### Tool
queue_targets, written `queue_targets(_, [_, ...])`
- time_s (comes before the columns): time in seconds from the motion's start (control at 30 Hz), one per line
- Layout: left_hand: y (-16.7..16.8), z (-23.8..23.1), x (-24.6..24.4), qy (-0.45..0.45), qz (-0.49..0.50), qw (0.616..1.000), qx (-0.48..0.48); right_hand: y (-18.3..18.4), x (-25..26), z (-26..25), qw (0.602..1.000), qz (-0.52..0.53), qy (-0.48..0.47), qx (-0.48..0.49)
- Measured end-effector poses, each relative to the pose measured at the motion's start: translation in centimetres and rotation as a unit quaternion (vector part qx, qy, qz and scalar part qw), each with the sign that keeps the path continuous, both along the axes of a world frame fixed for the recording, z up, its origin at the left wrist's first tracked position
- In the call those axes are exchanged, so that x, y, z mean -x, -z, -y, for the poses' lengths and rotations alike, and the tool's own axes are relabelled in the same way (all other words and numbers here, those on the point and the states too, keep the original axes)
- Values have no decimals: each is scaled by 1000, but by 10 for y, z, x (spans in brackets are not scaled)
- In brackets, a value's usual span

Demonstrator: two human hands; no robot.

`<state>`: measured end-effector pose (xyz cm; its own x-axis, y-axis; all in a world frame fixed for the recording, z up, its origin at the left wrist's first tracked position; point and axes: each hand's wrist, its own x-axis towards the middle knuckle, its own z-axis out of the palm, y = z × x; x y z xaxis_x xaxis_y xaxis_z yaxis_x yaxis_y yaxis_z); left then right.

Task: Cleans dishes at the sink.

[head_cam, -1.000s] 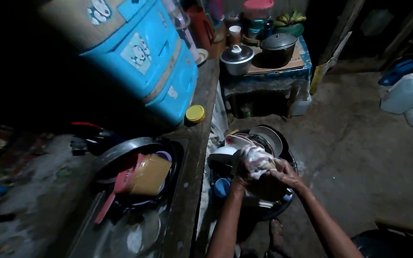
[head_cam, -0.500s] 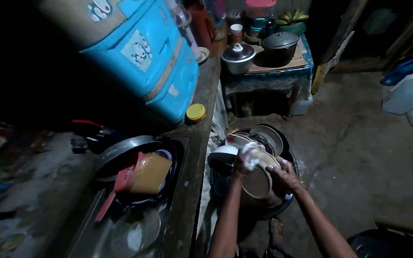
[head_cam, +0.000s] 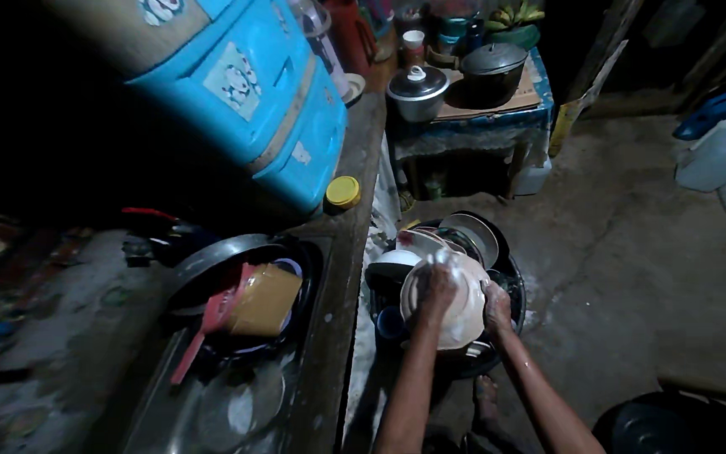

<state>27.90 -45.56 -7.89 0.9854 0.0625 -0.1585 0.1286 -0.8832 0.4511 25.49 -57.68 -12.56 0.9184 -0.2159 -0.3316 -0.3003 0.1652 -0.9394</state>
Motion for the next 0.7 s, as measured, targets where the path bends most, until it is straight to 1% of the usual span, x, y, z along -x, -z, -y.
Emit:
queue_targets(0.07, [18,-18,-5,-23,30,999,-21,-6,-3,9,1000,-8,18,-7])
queue_targets(0.1, [18,-17,2,-22,21,999,-31,-5,-7,11,999,-7,30,-17])
queue_targets(0.17, [4,4,25,-6,-39,999,-25,-1,-12,11,998,-6,51,-44])
queue_targets(0.2, [-3,18,35,10,-36,999,-10,2,-13,10,997,-5,55,-58])
queue_targets(0.27, [-1,28,47,38,44,998,23,4,-12,13,995,1,53,-80])
queue_targets(0.3, [7,22,48,39,87,995,27,4,-13,16,995,6,56,-86])
queue_targets(0.37, [24,-2,44,5,129,991,25,6,-14,26,994,20,55,-93])
queue_targets(0.43, [28,-25,28,-68,117,989,61,9,-14,35,994,43,31,-93])
queue_targets(0.47, [30,-30,18,-101,119,985,80,8,-12,36,995,52,16,-86])
queue_targets(0.5, [30,-28,9,-113,121,982,92,6,-9,35,995,58,3,-82])
queue_targets(0.57, [23,-10,1,-79,105,988,84,0,-7,26,994,62,-6,-87])
queue_targets(0.63, [15,17,14,-9,88,995,54,4,-12,18,993,66,8,-98])
queue_targets(0.7, [32,31,32,88,162,981,61,5,-21,18,995,56,31,-77])
